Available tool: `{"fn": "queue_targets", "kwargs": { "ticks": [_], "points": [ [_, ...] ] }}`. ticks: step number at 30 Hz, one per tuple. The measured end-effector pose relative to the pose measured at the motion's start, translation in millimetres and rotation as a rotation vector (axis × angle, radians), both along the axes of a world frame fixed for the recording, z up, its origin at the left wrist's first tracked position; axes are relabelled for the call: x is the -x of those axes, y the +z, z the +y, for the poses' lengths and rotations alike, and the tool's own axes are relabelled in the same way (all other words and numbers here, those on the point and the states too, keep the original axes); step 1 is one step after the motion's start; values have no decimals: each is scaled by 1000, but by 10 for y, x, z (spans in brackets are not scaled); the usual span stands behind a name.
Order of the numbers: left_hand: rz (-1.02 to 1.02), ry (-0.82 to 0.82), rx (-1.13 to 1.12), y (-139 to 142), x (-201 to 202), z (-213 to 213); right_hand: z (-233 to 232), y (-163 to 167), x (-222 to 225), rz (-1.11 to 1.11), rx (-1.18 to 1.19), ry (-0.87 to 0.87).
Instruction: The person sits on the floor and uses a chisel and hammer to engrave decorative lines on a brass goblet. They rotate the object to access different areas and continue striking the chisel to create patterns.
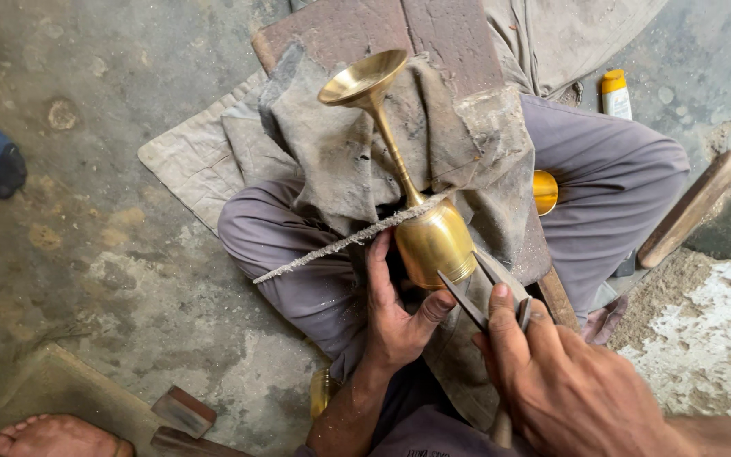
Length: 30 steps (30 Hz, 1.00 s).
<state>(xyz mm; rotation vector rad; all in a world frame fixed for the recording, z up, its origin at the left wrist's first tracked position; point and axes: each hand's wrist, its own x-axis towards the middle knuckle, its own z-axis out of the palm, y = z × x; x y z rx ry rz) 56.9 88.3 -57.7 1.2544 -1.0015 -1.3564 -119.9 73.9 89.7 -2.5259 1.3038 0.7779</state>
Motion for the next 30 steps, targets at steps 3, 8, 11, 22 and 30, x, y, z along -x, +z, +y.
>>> {"fn": "queue_targets", "kwargs": {
  "ticks": [3, 8, 11, 22, 30],
  "points": [
    [1, 2, -3, 24, -15, -18, -5, -27, 60, -106, 150, 84],
    [8, 8, 20, 16, -15, -39, -31, 2, -3, -44, -28, -166],
    [21, 26, 6, 2, -18, -30, -74, 60, -64, -92, -109, -378],
    [54, 64, -53, 14, 58, -74, -123, 109, -97, -332, -100, -573],
    [44, 72, -33, -3, 61, -56, -125, 109, -86, -467, -46, -483]
  ]
}}
